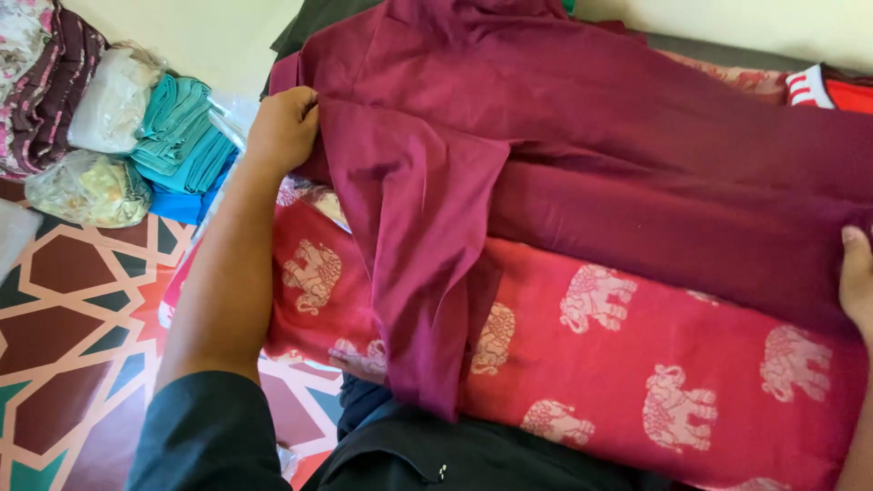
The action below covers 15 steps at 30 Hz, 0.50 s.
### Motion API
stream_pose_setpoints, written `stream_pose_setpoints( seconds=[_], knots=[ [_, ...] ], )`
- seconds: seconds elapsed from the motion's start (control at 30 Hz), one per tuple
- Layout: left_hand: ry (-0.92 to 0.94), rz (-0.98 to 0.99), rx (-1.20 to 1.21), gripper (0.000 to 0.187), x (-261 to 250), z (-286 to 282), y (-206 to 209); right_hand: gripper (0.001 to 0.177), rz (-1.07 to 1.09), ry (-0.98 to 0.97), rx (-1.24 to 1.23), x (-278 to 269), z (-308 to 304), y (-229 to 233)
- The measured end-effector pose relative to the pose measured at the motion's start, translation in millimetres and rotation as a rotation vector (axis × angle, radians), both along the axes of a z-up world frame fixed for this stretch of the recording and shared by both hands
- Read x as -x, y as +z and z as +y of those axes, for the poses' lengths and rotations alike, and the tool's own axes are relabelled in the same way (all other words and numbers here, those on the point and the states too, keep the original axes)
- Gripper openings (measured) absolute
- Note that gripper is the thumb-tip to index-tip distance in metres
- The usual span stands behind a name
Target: Folding a maroon button-down shirt on a table.
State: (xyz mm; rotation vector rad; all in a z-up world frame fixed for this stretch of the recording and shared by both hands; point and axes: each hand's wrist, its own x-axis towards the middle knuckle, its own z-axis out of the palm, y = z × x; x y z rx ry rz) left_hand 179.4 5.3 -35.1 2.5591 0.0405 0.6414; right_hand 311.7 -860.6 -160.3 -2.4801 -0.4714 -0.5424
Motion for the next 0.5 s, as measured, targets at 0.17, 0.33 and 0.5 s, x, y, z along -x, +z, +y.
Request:
stream_pose_setpoints(
  seconds=[0.17, 0.33, 0.5],
  knots=[
    [-0.072, -0.036, 0.076, 0.008, 1.9, 9.7, -11.7, 0.047, 0.335, -0.217, -0.115, 6.2, -27.3, -22.8],
    [-0.093, -0.011, 0.211, 0.01, 6.7, 8.5, -2.2, 0.042, 0.248, -0.095, -0.118, 18.2, -17.3, -8.7],
    [-0.118, -0.025, 0.066, 0.015, -0.3, 16.4, -8.4, 0.035, 0.173, -0.007, -0.235, 37.1, 7.0, 31.9]
  ],
)
